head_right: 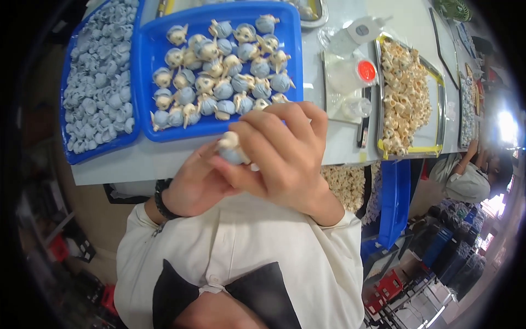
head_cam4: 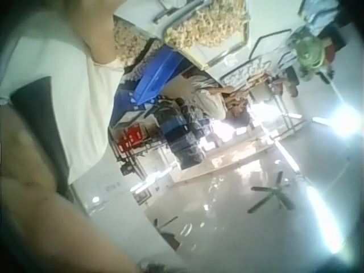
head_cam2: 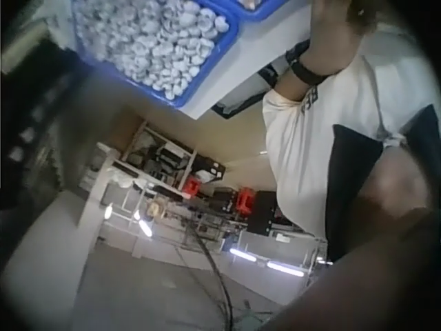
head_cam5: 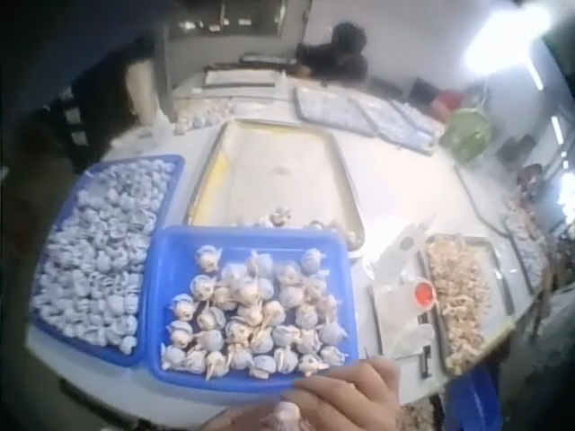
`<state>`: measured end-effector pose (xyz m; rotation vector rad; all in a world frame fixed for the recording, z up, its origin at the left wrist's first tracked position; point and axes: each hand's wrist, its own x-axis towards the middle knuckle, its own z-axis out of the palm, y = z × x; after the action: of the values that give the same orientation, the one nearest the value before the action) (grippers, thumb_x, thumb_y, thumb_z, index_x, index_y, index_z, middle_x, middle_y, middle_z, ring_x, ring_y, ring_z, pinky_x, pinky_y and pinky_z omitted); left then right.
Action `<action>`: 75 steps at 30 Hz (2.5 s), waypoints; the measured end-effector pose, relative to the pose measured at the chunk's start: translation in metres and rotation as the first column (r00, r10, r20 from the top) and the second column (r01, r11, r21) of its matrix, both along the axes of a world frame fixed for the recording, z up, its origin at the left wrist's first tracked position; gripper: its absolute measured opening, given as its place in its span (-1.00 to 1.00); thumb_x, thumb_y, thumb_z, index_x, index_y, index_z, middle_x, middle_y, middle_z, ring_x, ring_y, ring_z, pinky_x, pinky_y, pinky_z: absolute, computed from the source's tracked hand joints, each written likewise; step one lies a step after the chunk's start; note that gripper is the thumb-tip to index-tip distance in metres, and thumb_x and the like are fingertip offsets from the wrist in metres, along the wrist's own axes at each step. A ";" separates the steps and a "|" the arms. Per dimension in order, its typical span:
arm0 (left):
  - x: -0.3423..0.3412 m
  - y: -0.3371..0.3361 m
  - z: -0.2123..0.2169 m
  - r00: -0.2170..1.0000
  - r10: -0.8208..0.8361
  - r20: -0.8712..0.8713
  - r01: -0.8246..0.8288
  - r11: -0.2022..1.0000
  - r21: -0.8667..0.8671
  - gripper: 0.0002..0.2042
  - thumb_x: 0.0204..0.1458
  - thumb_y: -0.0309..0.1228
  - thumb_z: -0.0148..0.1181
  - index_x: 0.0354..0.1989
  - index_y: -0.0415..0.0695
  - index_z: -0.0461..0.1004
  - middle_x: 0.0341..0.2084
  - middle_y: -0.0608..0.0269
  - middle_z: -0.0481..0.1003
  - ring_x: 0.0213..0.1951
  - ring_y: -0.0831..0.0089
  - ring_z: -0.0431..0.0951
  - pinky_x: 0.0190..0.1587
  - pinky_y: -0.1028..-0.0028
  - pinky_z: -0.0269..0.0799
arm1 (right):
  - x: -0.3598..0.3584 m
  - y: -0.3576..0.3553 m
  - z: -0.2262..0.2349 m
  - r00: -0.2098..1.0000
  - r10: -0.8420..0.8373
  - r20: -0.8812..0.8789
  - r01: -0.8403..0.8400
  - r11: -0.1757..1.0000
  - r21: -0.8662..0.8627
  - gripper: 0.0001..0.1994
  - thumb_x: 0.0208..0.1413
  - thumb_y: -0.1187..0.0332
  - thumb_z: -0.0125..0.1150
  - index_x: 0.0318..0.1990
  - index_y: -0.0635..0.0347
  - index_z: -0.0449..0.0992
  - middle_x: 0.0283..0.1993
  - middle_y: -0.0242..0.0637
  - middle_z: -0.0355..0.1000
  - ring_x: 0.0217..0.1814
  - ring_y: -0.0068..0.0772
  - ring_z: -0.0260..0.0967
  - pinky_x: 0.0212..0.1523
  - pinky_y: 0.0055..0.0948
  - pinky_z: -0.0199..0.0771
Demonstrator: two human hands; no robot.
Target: The person assembles small cat-themed toy figurines by hand, placing a head onto a body, then packaging the assembled figurines into plastic caps.
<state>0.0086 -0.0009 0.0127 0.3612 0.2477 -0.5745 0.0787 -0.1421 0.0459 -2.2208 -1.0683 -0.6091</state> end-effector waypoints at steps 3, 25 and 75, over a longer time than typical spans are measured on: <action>0.003 0.006 -0.001 0.995 -0.072 0.069 0.072 0.997 -0.004 -0.58 0.12 -0.02 -0.21 -0.16 -0.15 0.30 -0.39 0.38 0.34 -0.37 0.64 0.29 -0.36 0.61 0.19 | 0.006 -0.003 -0.006 0.986 0.120 -0.117 -0.115 0.992 0.054 -0.72 -0.28 0.22 0.23 -0.48 0.27 0.44 -0.44 -0.24 0.41 -0.45 -0.29 0.30 -0.31 -0.38 0.15; 0.091 0.116 0.031 0.551 -0.786 0.282 -0.828 -0.472 0.303 -0.69 -0.15 -0.39 0.18 -0.16 -0.14 0.42 -0.20 0.02 0.29 -0.09 0.12 0.23 0.00 0.29 0.14 | 0.034 0.031 -0.005 0.995 0.054 -0.086 -0.079 0.944 -0.319 -0.47 -0.10 0.08 0.14 0.01 0.21 0.32 0.21 -0.16 0.06 0.22 -0.10 -0.01 0.11 -0.02 0.04; 0.080 0.088 0.032 0.317 -0.915 0.248 -0.813 -0.128 0.568 -0.01 -0.50 0.13 0.31 0.13 -0.24 0.10 0.03 0.00 0.14 0.06 0.08 0.15 0.10 0.18 -0.02 | 0.065 0.017 -0.028 0.993 -0.050 -0.109 0.030 0.983 -0.181 -0.59 -0.08 0.10 0.15 -0.14 0.18 0.42 -0.03 -0.20 0.31 0.09 -0.11 0.13 0.04 -0.20 0.12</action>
<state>0.0884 0.0873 0.0450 2.5733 -0.8530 0.0782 0.1436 -0.1253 0.0177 -2.4056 -1.0589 -0.4119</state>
